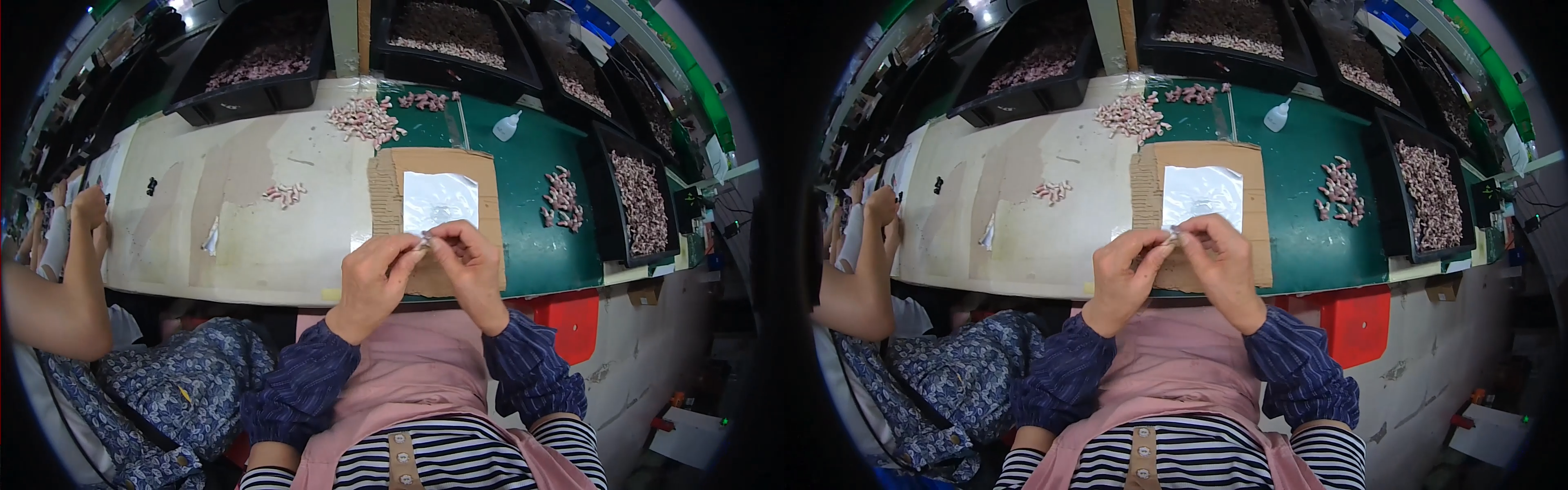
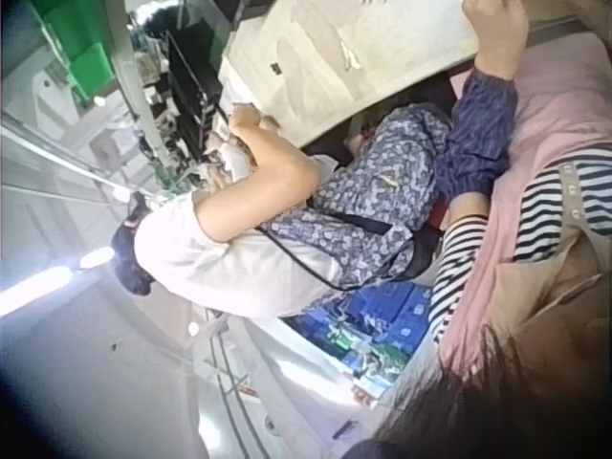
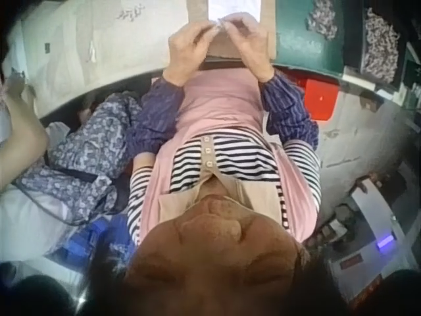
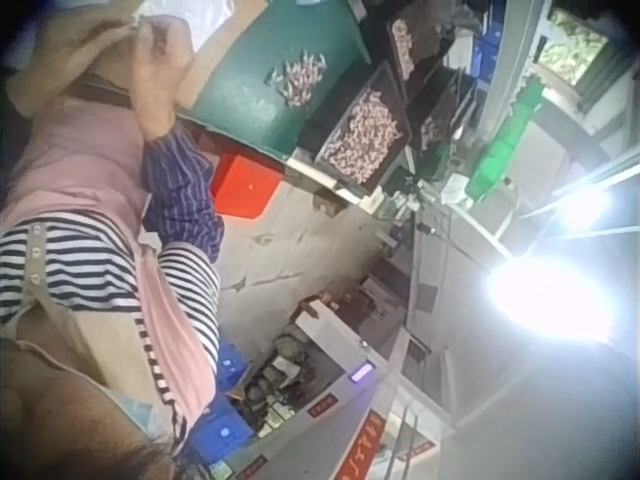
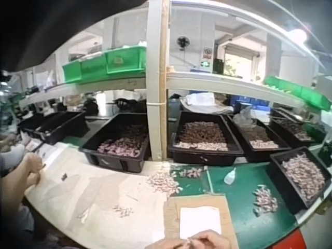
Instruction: The person assembles small toy parts by dipping components in glue on cardboard, joining pieces together by hand, and placing the assembled parts on the table.
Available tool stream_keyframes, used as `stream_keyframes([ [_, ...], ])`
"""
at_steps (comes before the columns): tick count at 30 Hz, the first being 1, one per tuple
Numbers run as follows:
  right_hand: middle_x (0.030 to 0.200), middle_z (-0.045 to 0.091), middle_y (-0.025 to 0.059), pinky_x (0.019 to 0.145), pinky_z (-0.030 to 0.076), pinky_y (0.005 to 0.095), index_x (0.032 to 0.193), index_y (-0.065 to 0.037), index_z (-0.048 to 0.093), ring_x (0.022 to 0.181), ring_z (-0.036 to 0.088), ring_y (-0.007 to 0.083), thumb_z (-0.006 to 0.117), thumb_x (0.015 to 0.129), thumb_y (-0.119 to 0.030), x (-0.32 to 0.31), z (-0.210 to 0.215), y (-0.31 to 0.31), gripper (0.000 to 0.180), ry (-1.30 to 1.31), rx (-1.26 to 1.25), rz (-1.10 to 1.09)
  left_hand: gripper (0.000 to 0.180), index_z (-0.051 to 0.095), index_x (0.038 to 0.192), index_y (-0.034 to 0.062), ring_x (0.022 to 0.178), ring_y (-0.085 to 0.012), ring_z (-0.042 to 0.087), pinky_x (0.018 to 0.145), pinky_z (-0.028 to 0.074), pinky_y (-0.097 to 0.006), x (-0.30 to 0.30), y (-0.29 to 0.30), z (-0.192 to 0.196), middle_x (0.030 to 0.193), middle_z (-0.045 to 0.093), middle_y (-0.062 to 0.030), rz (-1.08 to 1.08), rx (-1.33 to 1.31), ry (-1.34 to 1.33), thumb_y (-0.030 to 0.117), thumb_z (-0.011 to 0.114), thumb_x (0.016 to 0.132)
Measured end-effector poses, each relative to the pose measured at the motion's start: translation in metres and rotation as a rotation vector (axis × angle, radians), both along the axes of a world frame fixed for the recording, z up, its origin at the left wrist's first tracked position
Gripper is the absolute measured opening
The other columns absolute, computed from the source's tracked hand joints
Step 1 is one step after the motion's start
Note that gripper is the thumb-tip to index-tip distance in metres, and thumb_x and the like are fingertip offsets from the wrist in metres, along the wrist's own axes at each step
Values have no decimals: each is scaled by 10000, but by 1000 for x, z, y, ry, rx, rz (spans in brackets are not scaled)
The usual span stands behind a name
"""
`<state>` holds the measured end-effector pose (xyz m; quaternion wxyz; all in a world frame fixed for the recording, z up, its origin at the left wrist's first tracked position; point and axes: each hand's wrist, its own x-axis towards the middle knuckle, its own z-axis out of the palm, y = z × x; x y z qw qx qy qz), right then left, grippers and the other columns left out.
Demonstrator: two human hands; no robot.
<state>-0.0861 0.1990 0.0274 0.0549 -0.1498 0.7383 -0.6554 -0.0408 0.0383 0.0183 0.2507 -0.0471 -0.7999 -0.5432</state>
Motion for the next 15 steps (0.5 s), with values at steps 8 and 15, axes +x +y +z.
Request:
stream_keyframes([
  [8, 985, 671, 15, 764, 507, 218, 1111, 19, 665, 854, 615, 65, 642, 979, 6, -29, -2, 29, 134, -37, 78, -46, 116, 737, 967, 27, 791, -376, 707, 721, 550, -455, -110, -104, -5, 875, 721, -180, 348, -338, -199, 107, 700, 891],
  [15, 926, 683, 127, 708, 530, 334, 1013, 4, 672, 782, 666, 225, 701, 889, -12, -42, 7, 31, 128, 244, 379, -85, 124, 738, 942, 44, 899, -363, 684, 777, 533, -475, -150, -102, -24, 960, 696, -153, 405, -550, -276, 146, 733, 871],
])
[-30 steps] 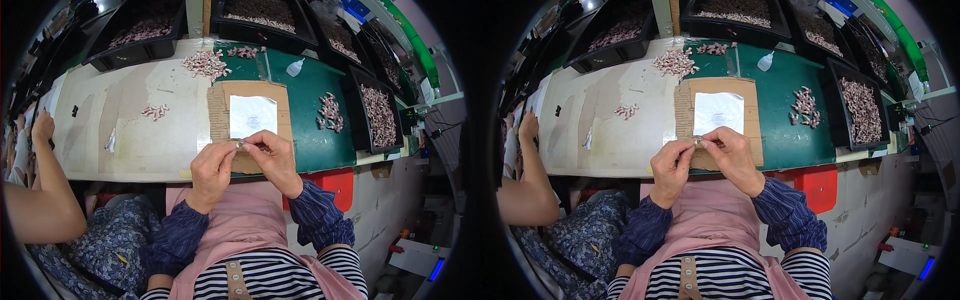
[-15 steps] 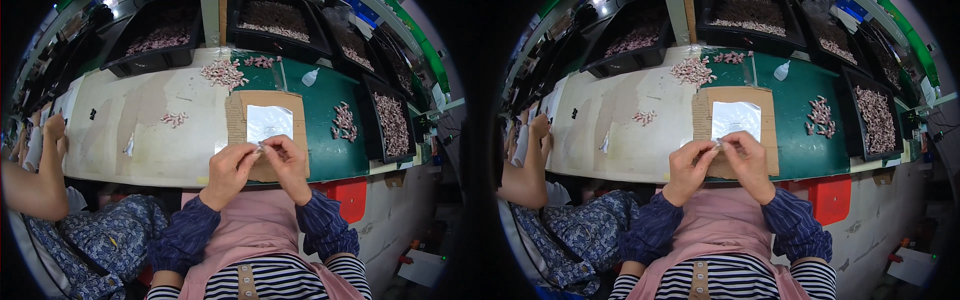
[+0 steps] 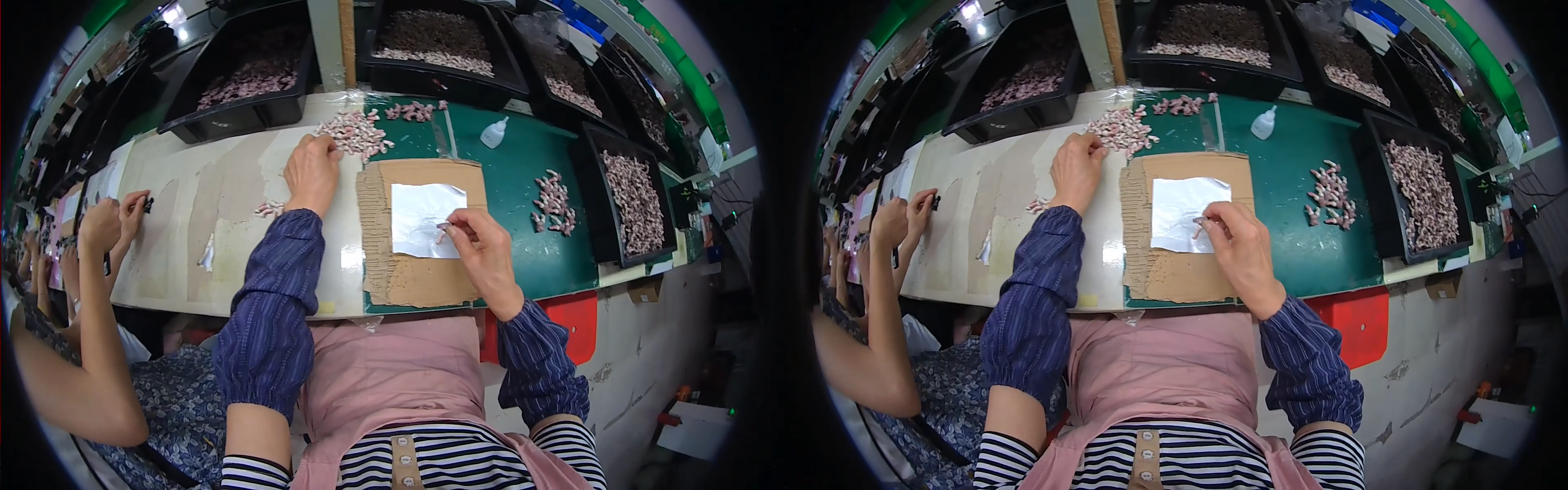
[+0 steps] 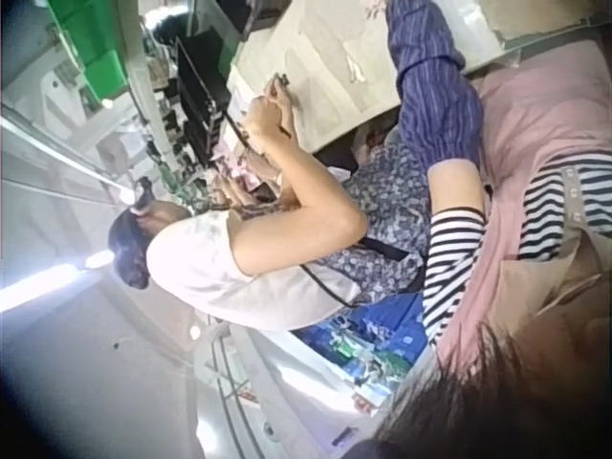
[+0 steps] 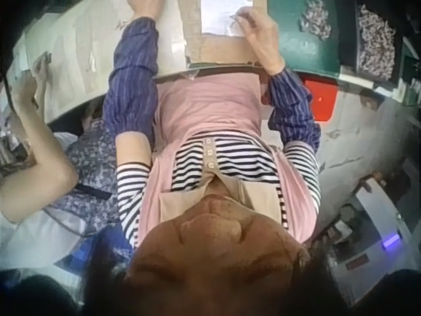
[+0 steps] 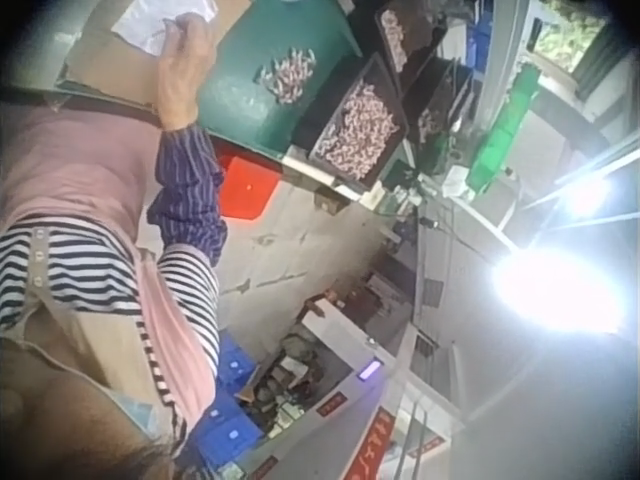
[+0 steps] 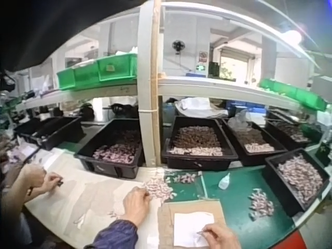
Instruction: The person assembles small toy parts by dipping components in glue on cardboard, joining pieces together by hand, and placing the assembled parts on the table.
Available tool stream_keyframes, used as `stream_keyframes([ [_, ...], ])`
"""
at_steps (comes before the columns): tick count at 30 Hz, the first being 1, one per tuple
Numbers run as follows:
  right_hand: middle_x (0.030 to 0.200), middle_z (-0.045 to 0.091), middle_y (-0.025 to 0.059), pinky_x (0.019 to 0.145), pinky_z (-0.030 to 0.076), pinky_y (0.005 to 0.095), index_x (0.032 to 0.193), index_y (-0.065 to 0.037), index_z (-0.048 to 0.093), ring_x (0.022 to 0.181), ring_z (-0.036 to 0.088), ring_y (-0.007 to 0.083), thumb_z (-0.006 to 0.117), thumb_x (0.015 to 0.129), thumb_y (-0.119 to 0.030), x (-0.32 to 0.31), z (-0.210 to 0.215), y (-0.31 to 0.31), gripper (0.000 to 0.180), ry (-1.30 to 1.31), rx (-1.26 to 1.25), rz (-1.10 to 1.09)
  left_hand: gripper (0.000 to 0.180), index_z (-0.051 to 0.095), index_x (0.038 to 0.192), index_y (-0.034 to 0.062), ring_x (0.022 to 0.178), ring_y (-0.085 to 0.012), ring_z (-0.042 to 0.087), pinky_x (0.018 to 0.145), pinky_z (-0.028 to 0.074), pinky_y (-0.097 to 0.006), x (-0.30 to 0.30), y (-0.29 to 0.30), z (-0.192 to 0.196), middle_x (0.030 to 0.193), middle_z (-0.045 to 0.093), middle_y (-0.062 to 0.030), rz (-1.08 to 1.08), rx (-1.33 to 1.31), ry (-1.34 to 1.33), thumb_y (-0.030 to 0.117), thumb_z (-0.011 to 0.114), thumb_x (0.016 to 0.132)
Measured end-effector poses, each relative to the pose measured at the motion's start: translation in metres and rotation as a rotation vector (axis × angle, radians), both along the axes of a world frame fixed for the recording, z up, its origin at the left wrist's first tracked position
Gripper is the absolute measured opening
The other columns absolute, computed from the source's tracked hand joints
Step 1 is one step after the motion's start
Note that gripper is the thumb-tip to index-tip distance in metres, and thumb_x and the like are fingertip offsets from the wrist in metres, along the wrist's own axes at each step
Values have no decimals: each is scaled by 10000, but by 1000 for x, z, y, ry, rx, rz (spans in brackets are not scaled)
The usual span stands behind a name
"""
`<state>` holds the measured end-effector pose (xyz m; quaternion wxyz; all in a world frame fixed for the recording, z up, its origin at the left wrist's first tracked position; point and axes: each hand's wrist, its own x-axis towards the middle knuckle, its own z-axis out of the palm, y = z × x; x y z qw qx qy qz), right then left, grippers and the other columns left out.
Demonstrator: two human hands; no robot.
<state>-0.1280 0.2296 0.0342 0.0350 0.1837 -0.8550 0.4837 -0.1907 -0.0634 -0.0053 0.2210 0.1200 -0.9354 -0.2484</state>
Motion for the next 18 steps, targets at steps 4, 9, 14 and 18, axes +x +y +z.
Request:
stream_keyframes([
  [4, 882, 670, 165, 705, 530, 418, 995, -3, 683, 787, 671, 333, 687, 877, -16, -13, 5, -4, 119, 150, 162, 82, 124, 706, 937, 36, 917, -387, 672, 787, 526, -499, -1, -3, -1, 967, 672, -151, 3, -8, -4, 143, 723, 878],
  [9, 836, 650, 180, 696, 521, 465, 968, 6, 674, 768, 666, 367, 638, 886, 6, -19, 8, -10, 90, 161, 272, 174, 92, 659, 947, 19, 785, -325, 701, 704, 546, -411, 21, 4, 13, 900, 711, -134, -61, 326, 18, 96, 695, 912],
  [14, 854, 682, 184, 705, 517, 446, 909, 26, 668, 786, 675, 365, 665, 868, -6, -27, 5, -10, 52, 149, 399, 168, 68, 656, 954, -10, 737, -118, 666, 643, 524, -259, 81, 41, 24, 847, 708, -55, -229, 931, 44, 39, 692, 924],
  [18, 834, 684, 190, 708, 521, 451, 904, 26, 668, 788, 676, 376, 648, 866, -7, -32, 9, -20, 54, 153, 500, 201, 85, 682, 1016, -19, 763, -71, 652, 665, 528, -214, 122, 58, 16, 866, 704, -26, -253, 1174, 24, 8, 686, 936],
])
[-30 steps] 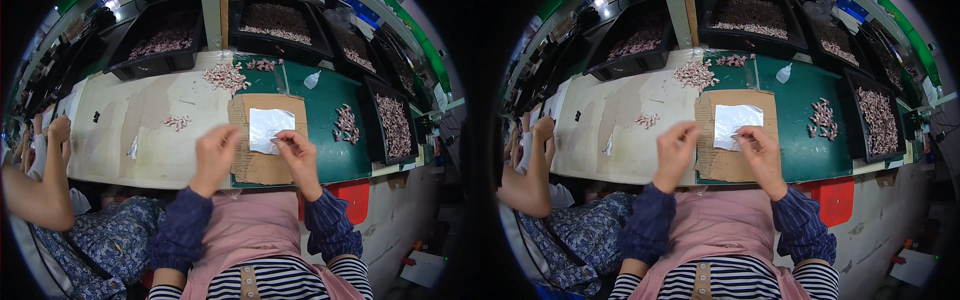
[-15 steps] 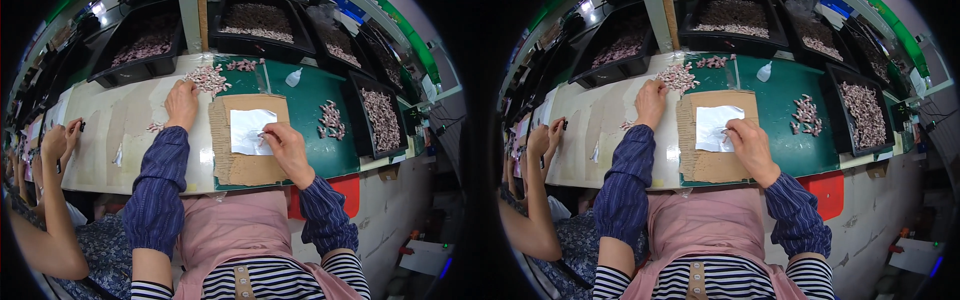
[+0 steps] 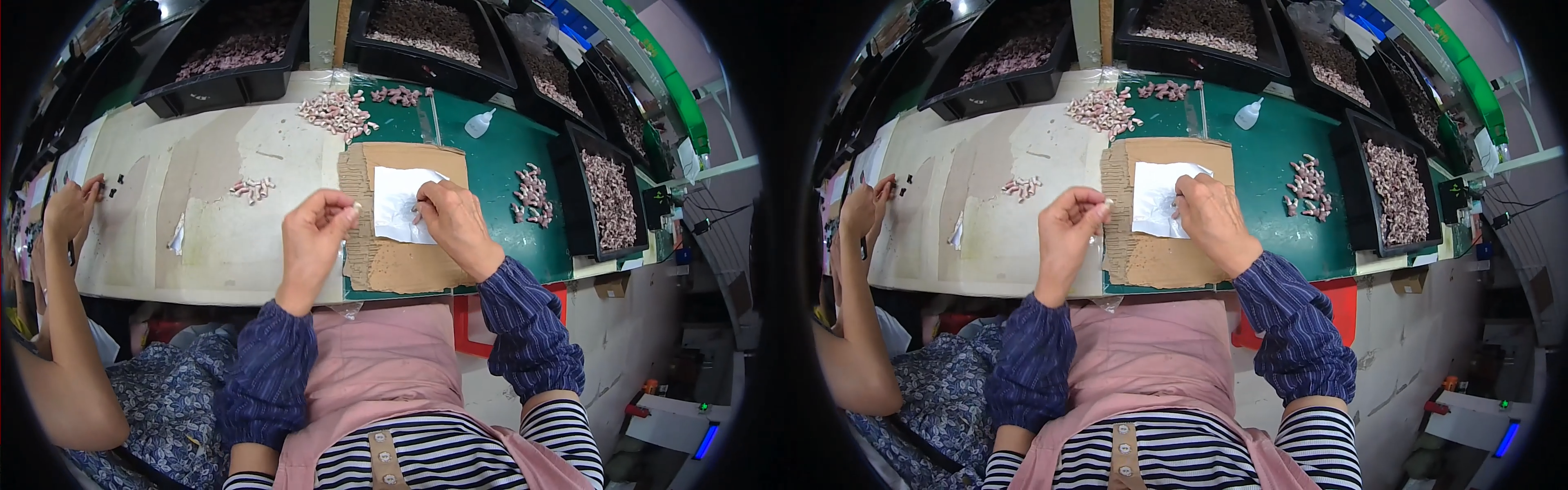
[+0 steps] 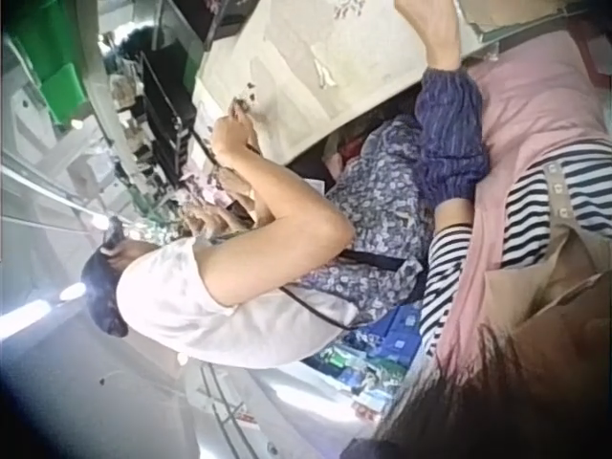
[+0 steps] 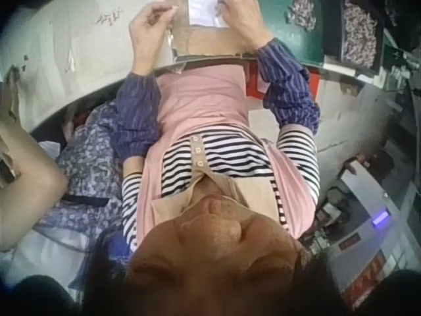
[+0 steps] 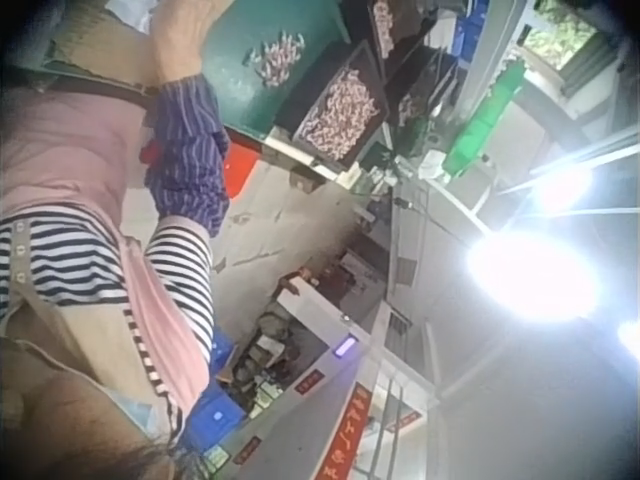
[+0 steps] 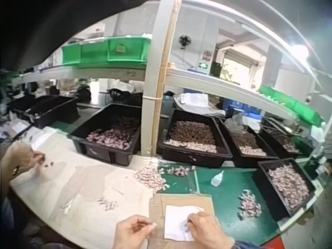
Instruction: The person assembles small toy parts by dipping components in glue on cardboard, joining pieces together by hand, and placing the assembled parts on the table.
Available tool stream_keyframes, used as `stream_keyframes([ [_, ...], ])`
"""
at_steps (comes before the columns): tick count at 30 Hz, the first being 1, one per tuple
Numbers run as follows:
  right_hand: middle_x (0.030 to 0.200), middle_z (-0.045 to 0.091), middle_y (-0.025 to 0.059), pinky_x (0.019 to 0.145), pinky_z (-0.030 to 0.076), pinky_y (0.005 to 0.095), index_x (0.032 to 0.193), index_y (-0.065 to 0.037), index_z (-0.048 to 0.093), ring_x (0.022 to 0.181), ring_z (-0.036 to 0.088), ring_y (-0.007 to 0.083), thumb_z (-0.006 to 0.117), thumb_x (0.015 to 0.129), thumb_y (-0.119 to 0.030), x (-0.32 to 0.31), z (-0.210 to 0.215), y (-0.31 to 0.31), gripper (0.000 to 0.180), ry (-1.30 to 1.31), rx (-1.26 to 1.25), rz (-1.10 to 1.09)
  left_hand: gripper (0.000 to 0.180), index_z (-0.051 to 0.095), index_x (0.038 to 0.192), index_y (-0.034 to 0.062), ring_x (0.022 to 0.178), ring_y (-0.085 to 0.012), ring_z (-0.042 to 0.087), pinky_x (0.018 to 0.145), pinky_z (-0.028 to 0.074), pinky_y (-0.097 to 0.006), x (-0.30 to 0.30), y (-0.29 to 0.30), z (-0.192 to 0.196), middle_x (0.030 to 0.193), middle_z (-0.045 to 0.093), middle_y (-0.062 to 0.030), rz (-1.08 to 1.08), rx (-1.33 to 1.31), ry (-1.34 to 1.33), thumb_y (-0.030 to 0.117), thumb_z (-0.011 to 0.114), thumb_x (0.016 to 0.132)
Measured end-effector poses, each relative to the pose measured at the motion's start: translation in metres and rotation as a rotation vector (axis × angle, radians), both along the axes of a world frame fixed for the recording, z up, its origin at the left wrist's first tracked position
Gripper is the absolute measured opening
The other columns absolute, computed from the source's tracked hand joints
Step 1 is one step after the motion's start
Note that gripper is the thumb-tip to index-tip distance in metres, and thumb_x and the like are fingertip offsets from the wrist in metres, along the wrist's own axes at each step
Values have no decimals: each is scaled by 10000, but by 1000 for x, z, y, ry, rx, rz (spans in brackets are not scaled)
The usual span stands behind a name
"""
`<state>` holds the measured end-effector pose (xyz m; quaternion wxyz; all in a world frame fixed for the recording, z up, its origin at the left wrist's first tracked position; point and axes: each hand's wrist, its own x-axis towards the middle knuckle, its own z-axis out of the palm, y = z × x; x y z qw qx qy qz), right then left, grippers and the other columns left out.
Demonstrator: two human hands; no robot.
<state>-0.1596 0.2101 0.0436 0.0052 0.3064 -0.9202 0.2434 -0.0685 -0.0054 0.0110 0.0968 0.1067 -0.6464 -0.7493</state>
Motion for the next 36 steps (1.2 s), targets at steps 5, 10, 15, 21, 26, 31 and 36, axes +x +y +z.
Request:
stream_keyframes([
  [5, 838, 685, 198, 707, 527, 449, 907, 27, 670, 787, 678, 381, 631, 865, -9, -1, 3, -4, 68, 20, 59, 28, 107, 698, 1052, -35, 780, -70, 654, 694, 544, -222, 21, 14, -10, 891, 713, -32, -36, 59, 27, -14, 670, 951],
  [10, 826, 679, 208, 704, 529, 452, 905, 31, 668, 783, 673, 393, 628, 858, -8, 2, 4, -3, 73, 5, 52, 1, 86, 706, 1027, -33, 788, -67, 657, 706, 549, -227, 26, 22, -9, 896, 723, -30, -29, 40, 4, -11, 677, 950],
  [15, 853, 719, 147, 677, 550, 341, 968, 49, 688, 744, 708, 233, 684, 880, -6, 17, 16, -1, 104, -177, -206, -40, 99, 707, 1020, -18, 766, -85, 666, 684, 552, -244, 31, 29, -10, 873, 733, -48, 10, -148, 65, -27, 697, 922],
  [21, 885, 729, 104, 711, 564, 285, 1005, 42, 704, 785, 704, 152, 724, 890, 7, 51, 24, -8, 122, -271, -458, -44, 152, 703, 984, 7, 769, -188, 716, 684, 569, -282, 32, 36, -6, 899, 744, -122, 73, -437, 276, -68, 727, 853],
  [26, 897, 724, 105, 709, 561, 286, 1014, 42, 703, 801, 702, 153, 730, 885, 4, 58, 25, -7, 137, -290, -463, -41, 170, 699, 974, 9, 792, -248, 728, 685, 582, -321, 30, 42, -6, 918, 741, -137, 115, -569, 412, -98, 712, 843],
  [31, 897, 720, 105, 706, 559, 290, 1011, 39, 699, 799, 698, 152, 727, 884, 12, 63, 25, -7, 133, -321, -446, -25, 249, 687, 957, 3, 843, -307, 721, 702, 588, -347, 33, 41, -6, 960, 728, -152, 69, -692, 544, -154, 694, 764],
  [36, 944, 706, 118, 699, 556, 287, 1024, 43, 679, 797, 698, 158, 714, 893, 32, 76, 8, -7, 136, -179, -501, -1, 262, 688, 965, 0, 849, -308, 719, 704, 586, -354, 38, 43, -9, 976, 728, -150, 77, -724, 612, -154, 688, 752],
])
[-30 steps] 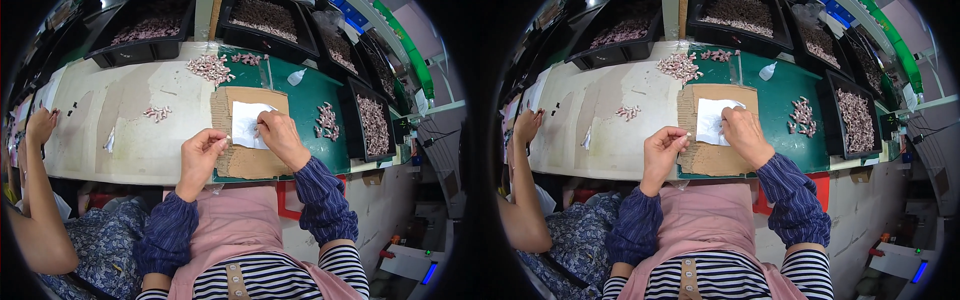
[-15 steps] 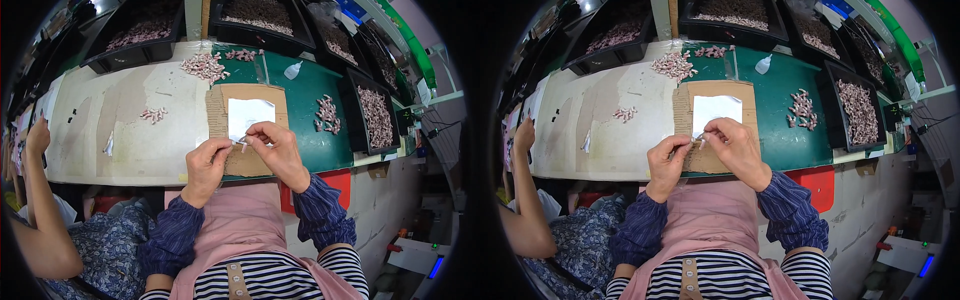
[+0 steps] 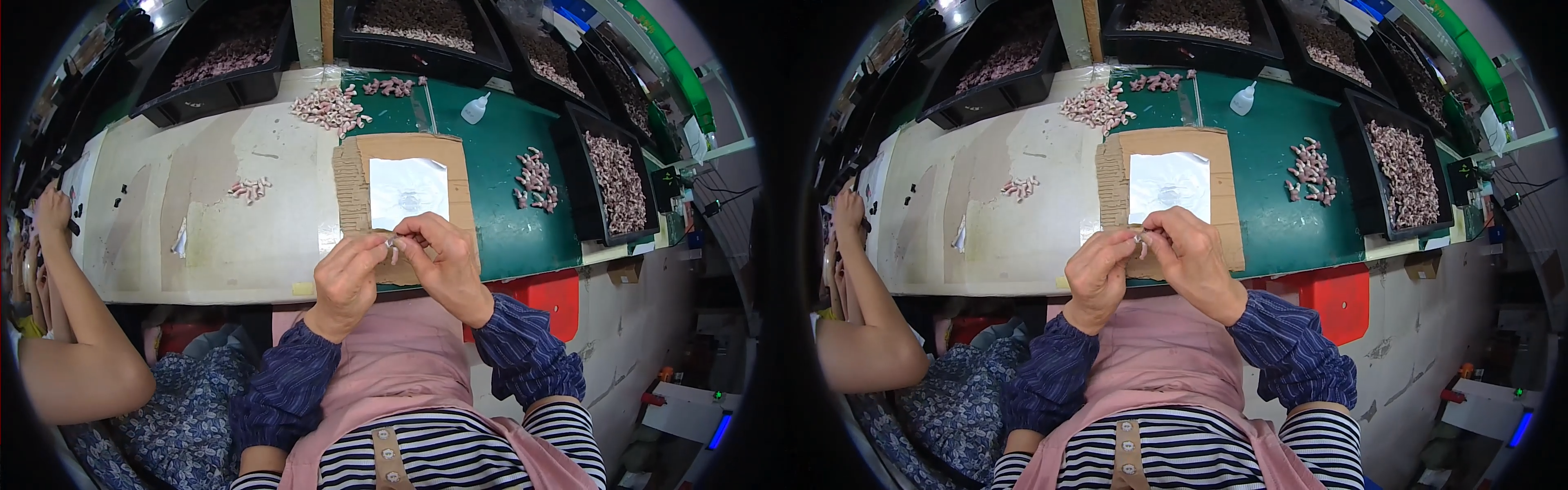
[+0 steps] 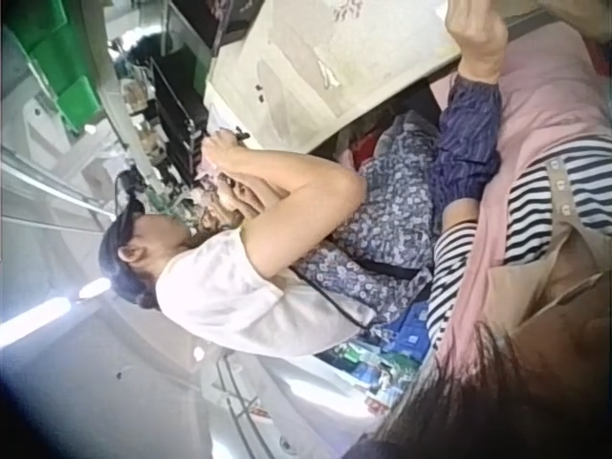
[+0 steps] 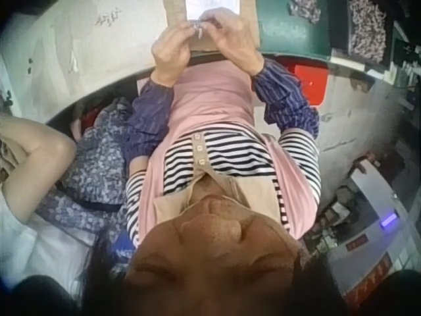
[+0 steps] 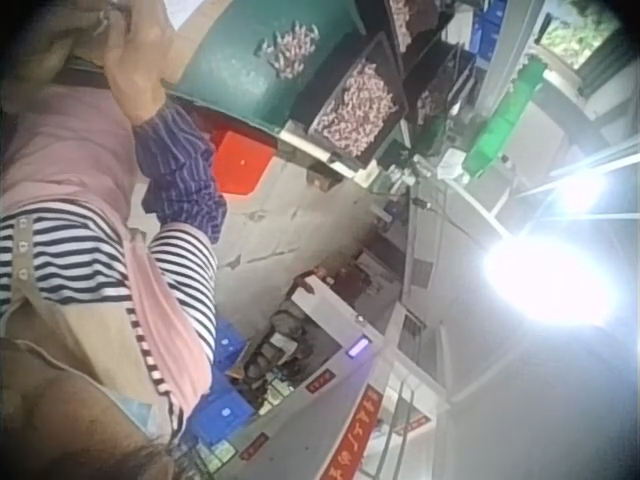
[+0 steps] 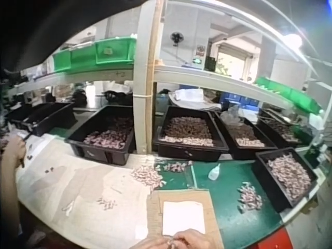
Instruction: The person assembles small toy parts by dipping components in glue on cardboard, joining pieces together by hand, and placing the assembled parts on the table.
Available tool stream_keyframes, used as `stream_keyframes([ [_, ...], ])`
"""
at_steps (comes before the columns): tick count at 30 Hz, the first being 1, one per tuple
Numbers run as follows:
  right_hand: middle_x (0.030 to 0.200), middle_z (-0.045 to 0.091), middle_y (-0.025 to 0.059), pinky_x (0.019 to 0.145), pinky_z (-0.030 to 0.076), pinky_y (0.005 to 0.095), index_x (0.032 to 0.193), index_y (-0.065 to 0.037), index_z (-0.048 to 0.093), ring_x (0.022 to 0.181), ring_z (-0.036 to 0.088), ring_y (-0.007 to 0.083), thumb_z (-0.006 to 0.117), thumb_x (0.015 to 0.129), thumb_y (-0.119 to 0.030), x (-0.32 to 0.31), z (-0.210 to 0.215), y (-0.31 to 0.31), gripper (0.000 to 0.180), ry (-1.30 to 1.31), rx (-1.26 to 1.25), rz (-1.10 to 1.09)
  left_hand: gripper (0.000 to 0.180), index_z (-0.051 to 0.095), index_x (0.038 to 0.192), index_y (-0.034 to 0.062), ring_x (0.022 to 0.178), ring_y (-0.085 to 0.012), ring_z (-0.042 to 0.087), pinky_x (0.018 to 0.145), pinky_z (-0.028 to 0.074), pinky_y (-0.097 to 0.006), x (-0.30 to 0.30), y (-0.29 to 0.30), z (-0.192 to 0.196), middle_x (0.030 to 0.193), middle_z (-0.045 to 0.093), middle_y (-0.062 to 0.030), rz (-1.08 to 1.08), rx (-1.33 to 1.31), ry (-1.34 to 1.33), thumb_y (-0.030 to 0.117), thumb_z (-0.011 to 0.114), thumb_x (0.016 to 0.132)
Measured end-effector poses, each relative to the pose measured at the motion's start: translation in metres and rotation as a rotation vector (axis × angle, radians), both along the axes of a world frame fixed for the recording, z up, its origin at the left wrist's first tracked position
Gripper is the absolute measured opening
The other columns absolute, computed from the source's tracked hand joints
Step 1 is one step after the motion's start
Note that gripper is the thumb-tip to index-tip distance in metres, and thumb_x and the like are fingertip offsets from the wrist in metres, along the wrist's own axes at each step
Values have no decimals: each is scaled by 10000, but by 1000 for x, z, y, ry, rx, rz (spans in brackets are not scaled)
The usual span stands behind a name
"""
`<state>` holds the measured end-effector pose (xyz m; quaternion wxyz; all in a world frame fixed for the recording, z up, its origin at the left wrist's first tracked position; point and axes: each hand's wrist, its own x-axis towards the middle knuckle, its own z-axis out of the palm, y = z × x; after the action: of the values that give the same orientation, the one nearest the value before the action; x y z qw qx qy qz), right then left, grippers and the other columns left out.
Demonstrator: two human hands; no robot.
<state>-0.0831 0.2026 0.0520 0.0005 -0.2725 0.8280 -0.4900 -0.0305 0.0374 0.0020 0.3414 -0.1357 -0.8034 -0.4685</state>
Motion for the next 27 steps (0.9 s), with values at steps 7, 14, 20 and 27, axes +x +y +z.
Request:
stream_keyframes([
  [7, 925, 684, 106, 712, 562, 283, 1063, 54, 653, 799, 690, 161, 700, 918, 5, 3, -12, 11, 160, -492, -296, 12, 193, 697, 961, 7, 821, -299, 728, 708, 585, -340, 4, 1, 9, 926, 741, -151, -54, 235, -247, -123, 699, 818],
  [14, 899, 694, 71, 703, 566, 250, 1074, 48, 662, 816, 684, 106, 670, 952, 5, 19, -31, 9, 130, -407, -297, 1, 162, 692, 933, -9, 819, -326, 729, 706, 583, -357, 14, 2, -9, 916, 735, -181, -53, 112, -160, -119, 714, 816],
  [20, 953, 696, 64, 743, 572, 247, 1106, 54, 655, 851, 676, 92, 633, 989, -7, 9, -12, 41, 134, -628, -286, 57, 146, 689, 935, -13, 801, -320, 714, 696, 572, -345, 7, 11, 1, 913, 722, -176, -148, 48, -144, -60, 763, 818],
  [27, 896, 709, 18, 714, 557, 247, 1067, 19, 687, 810, 674, 91, 691, 951, -41, -19, -10, 85, 131, -199, -239, -207, 153, 709, 987, -7, 867, -303, 714, 765, 565, -336, -2, 17, 15, 950, 725, -165, -150, -24, -178, -46, 746, 843],
])
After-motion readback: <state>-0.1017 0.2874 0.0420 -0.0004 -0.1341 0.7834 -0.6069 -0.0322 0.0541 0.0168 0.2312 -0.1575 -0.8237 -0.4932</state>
